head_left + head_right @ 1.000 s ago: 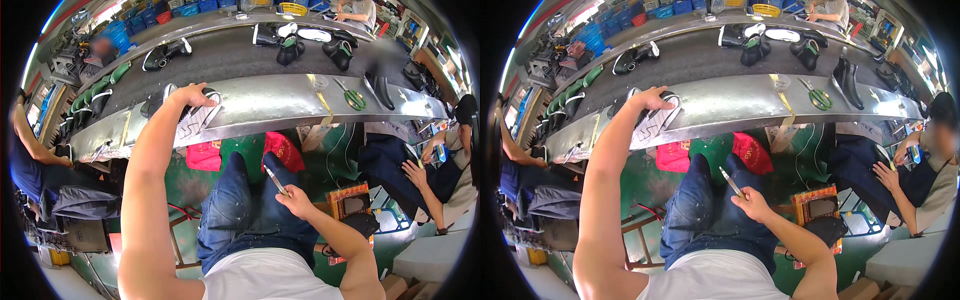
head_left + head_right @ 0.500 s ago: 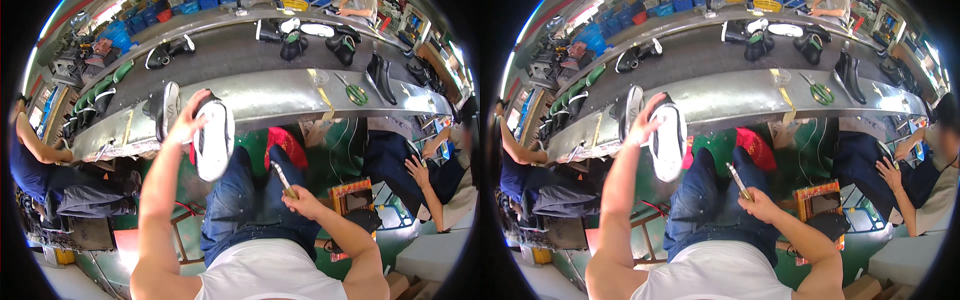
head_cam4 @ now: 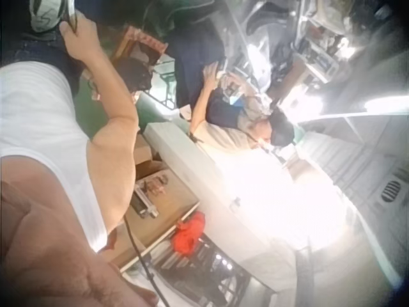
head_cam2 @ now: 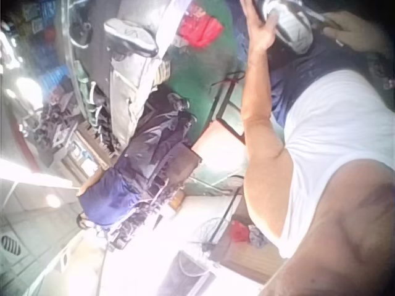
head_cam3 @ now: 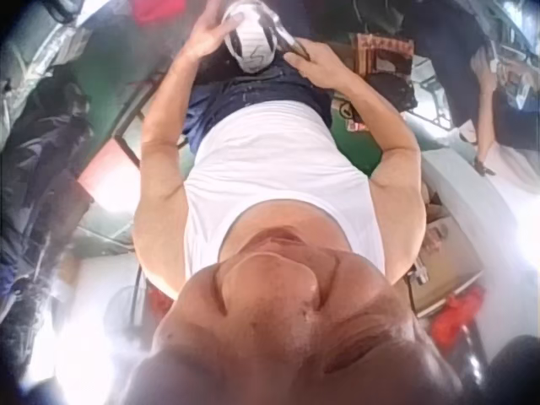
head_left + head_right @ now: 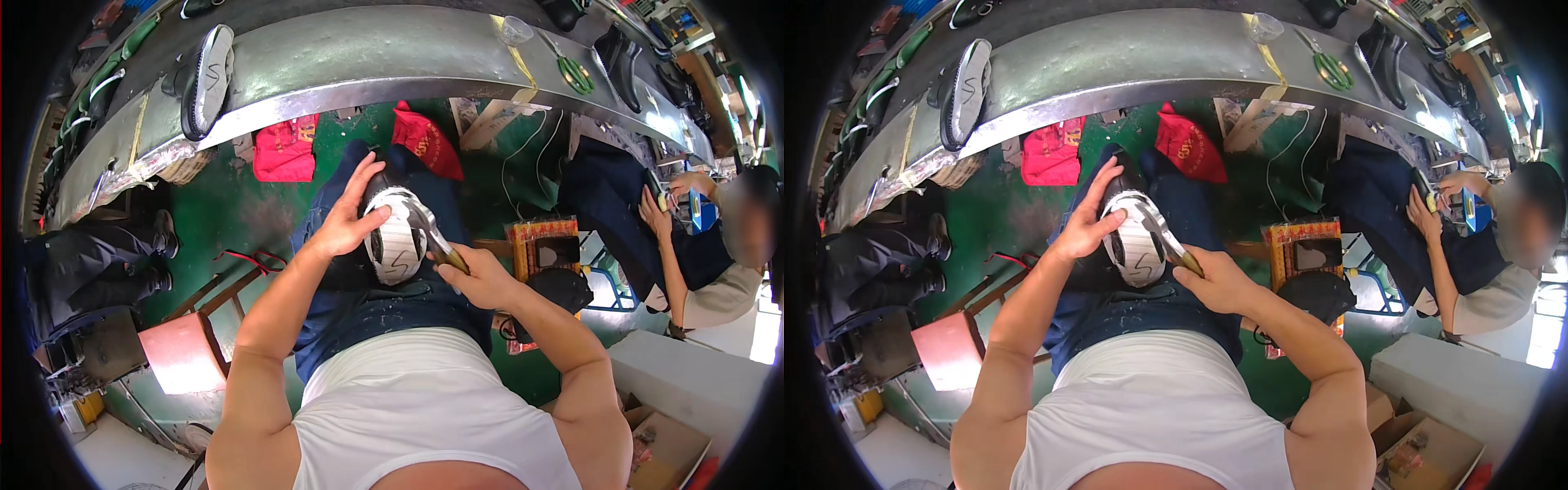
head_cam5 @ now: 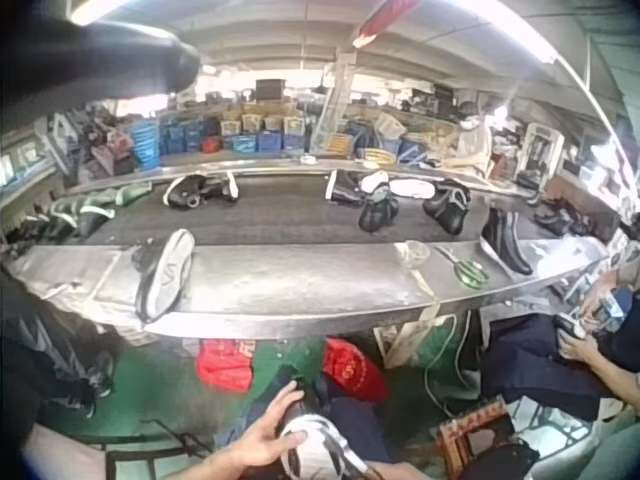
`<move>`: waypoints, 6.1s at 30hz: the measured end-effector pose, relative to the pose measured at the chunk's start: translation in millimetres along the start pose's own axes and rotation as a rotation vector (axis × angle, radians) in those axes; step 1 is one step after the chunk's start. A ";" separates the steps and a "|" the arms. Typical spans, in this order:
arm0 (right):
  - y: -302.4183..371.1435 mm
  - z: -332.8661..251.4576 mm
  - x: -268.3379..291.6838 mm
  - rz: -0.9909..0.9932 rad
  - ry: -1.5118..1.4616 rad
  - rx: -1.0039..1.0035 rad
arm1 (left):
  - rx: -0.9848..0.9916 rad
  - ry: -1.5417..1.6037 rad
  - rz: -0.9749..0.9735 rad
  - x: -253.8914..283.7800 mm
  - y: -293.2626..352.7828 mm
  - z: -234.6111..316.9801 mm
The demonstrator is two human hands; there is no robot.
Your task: Assembling shoes by pulling the upper material around a last or sole using pliers.
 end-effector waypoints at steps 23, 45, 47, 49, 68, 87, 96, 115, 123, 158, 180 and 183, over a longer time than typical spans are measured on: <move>-60.8 26.6 6.2 0.344 0.153 0.170 | 0.156 0.000 -0.066 5.2 -20.2 -47.6; -52.8 7.4 19.5 0.294 0.145 -0.065 | 0.382 -0.075 0.102 -15.0 6.2 -39.4; -44.6 22.5 10.7 0.340 0.027 -0.086 | 0.543 -0.222 0.119 -21.6 36.8 -39.7; -49.6 33.4 5.6 0.475 -0.010 -0.052 | 0.479 -0.355 0.179 -29.1 47.4 -34.9; -62.6 74.7 -8.8 0.274 -0.160 -0.327 | 0.712 0.247 -0.035 -44.9 51.3 -23.1; -18.1 15.7 -12.5 -0.231 0.796 0.049 | 0.659 0.039 0.021 -68.7 100.1 -73.3; -47.3 -20.1 -0.4 -0.213 1.075 -0.092 | 0.730 -0.070 -0.021 -67.3 85.1 -65.5; -38.0 38.8 -2.6 -0.089 0.620 -0.120 | 0.639 -0.455 0.352 -70.0 62.0 -60.8; -44.2 36.9 10.9 0.236 0.873 0.087 | 0.427 -0.532 0.262 -78.0 67.2 -67.8; -91.2 37.9 28.9 0.090 0.604 -0.087 | 0.387 -0.621 -0.362 -65.5 49.6 -42.7; -51.0 38.9 14.0 0.007 0.426 -0.172 | 0.510 -0.476 -0.160 -63.3 64.1 -46.7; -43.4 44.7 -0.8 0.090 0.422 -0.030 | 0.533 -0.452 -0.173 -61.0 64.4 -51.6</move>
Point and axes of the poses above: each hand's wrist, its own y-axis away from the middle knuckle, its own x-axis out of the back of the hand, z = x × y, the point moved 5 cm from there along -y, towards the middle knuckle, and after that the axes turned 10 degrees about -x, right-handed, at the moved point
